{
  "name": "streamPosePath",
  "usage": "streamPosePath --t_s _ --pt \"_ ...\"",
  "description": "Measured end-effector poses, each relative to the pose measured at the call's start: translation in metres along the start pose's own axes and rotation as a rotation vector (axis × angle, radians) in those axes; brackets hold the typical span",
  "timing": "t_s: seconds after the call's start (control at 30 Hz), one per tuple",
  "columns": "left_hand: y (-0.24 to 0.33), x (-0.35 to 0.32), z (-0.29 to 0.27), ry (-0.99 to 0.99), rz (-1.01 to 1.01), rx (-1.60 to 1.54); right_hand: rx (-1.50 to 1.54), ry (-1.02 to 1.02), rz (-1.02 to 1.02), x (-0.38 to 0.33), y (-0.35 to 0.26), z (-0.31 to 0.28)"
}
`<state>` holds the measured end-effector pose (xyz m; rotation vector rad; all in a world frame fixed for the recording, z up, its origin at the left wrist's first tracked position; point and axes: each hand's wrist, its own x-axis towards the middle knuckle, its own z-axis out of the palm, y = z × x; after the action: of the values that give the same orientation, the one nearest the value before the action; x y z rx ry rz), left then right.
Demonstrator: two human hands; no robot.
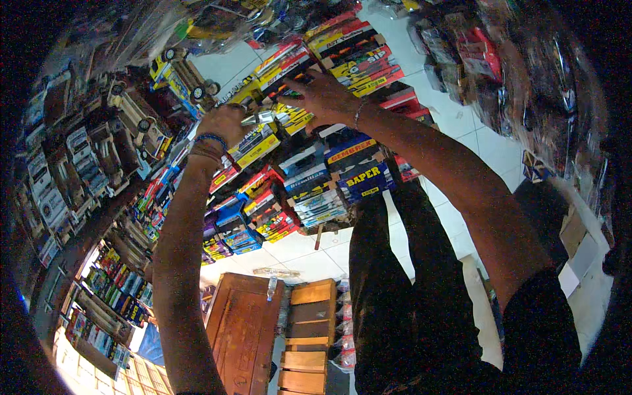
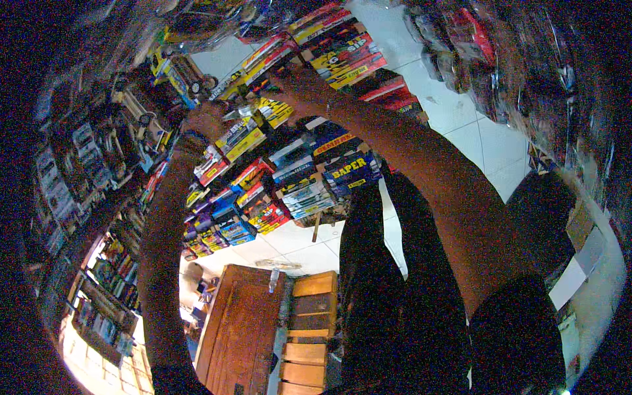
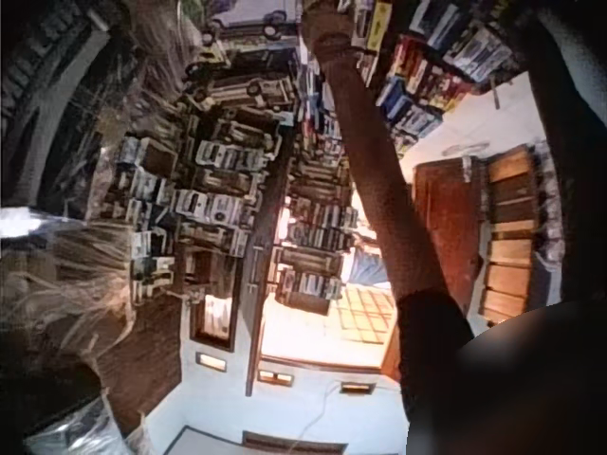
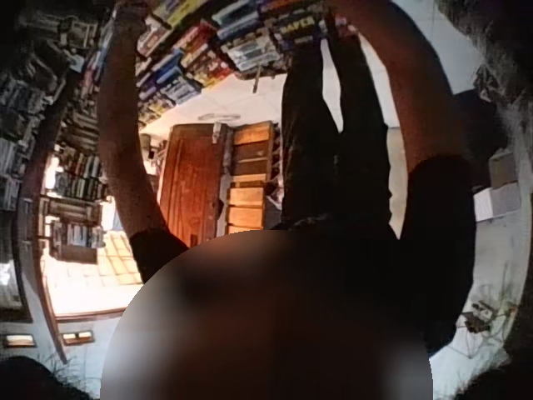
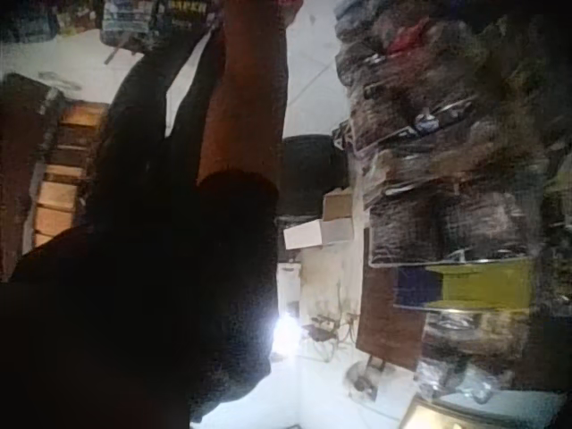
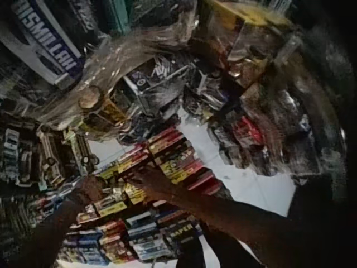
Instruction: The person assembles wooden toy trucks by inserting small wooden pegs into the chassis and using a hammer to tap them into place. They handle multiple trucks one at a time, retrieving pegs from a box and placing the finished units on a display rack.
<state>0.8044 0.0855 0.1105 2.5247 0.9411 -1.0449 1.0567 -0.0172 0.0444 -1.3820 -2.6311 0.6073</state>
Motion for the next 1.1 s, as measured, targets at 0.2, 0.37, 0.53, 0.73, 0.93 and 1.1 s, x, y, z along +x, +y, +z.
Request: streamPosePath --t_s 0.2,0.37,0.53,0.73,0.93,1.1 --pt "0.0 0.014 -0.021 -0.153 -0.027 0.094 -0.002 0.012 -0.016 0.001 -0.004 -0.008" --pt "-0.011 0.033 -0.034 -0.148 0.169 0.238 -0.036 -0.092 0.01 0.001 -0.005 -0.014" --pt "-0.018 0.056 -0.029 -0.27 0.156 0.246 -0.041 -0.082 0.012 0.002 -0.006 -0.015" --pt "-0.011 0.051 -0.03 -0.267 0.129 0.257 -0.064 -0.093 -0.002 0.005 -0.004 -0.014" --pt "-0.007 0.044 -0.031 -0.259 0.098 0.246 -0.06 -0.114 0.0 0.004 -0.006 -0.018" --pt "-0.008 0.042 -0.028 -0.197 0.118 0.275 -0.048 -0.098 -0.015 0.004 -0.005 -0.017"
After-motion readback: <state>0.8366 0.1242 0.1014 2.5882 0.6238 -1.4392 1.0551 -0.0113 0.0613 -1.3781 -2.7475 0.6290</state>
